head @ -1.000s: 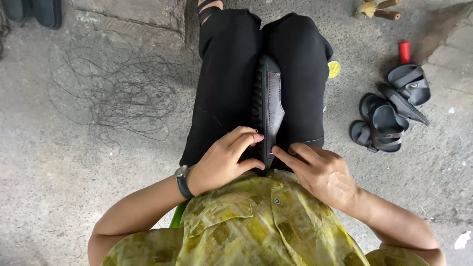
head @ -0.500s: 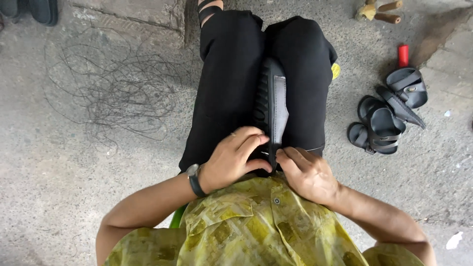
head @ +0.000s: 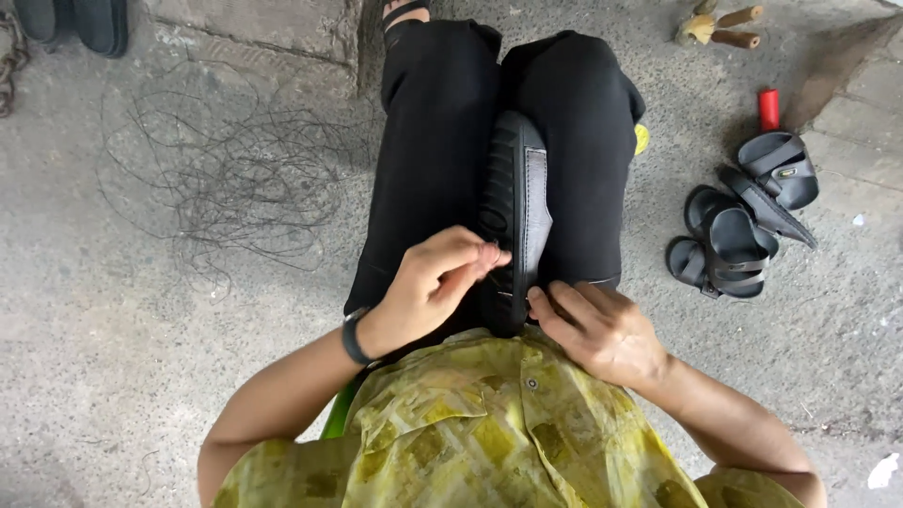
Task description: Hand-sewing the sole of a shoe using a needle and thread to repair it.
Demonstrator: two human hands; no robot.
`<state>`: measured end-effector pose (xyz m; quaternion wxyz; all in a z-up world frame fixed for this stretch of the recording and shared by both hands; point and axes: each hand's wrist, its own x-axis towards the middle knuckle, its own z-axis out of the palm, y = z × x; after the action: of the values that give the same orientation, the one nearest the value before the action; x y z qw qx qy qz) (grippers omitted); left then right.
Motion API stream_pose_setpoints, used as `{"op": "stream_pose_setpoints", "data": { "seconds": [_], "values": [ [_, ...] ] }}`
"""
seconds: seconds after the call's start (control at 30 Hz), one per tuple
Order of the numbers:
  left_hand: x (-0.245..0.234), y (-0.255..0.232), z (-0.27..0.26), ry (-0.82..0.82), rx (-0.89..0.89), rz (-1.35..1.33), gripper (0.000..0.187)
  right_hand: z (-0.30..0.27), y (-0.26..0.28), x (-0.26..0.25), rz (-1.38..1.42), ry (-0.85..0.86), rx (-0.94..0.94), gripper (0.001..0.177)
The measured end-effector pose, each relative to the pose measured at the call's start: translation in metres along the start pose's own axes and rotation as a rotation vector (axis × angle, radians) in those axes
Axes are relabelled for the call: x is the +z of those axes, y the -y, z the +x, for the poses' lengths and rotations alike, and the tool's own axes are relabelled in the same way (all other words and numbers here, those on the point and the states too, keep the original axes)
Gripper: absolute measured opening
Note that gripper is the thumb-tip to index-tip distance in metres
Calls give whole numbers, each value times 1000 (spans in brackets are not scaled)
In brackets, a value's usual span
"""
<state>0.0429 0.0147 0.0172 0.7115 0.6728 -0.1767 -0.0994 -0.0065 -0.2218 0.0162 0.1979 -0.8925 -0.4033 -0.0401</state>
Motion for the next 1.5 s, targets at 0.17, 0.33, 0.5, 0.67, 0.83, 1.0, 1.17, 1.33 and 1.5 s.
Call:
{"op": "stream_pose_setpoints", "data": {
  "seconds": [0.17,0.33,0.5,0.67,0.83,1.0,1.17,1.33,1.5],
  "values": [
    [5,-17,-2,46,-57,-189,9,11,4,-6,-12,-58,24,21],
    [11,25,-32,34,-293,-131,16,5,12,11,161,-164,176,20],
    [17,33,-38,189,-395,-18,36,11,12,-13,157,-178,229,19],
    [24,7,-22,195,-52,558,45,2,-5,-62,-364,342,293,42],
    [23,11,-27,272,297,716,28,0,-8,-71,11,272,162,38],
    [22,19,-29,114,716,740,15,12,-5,-30,250,-18,107,20],
    [19,18,-32,76,715,696,13,-2,-6,-15,655,-107,240,21],
    [27,25,-29,19,697,674,6,-5,-18,-27,392,-113,359,16],
    [23,18,-21,70,264,366,16,0,-11,-37,634,26,422,21]
  ]
}}
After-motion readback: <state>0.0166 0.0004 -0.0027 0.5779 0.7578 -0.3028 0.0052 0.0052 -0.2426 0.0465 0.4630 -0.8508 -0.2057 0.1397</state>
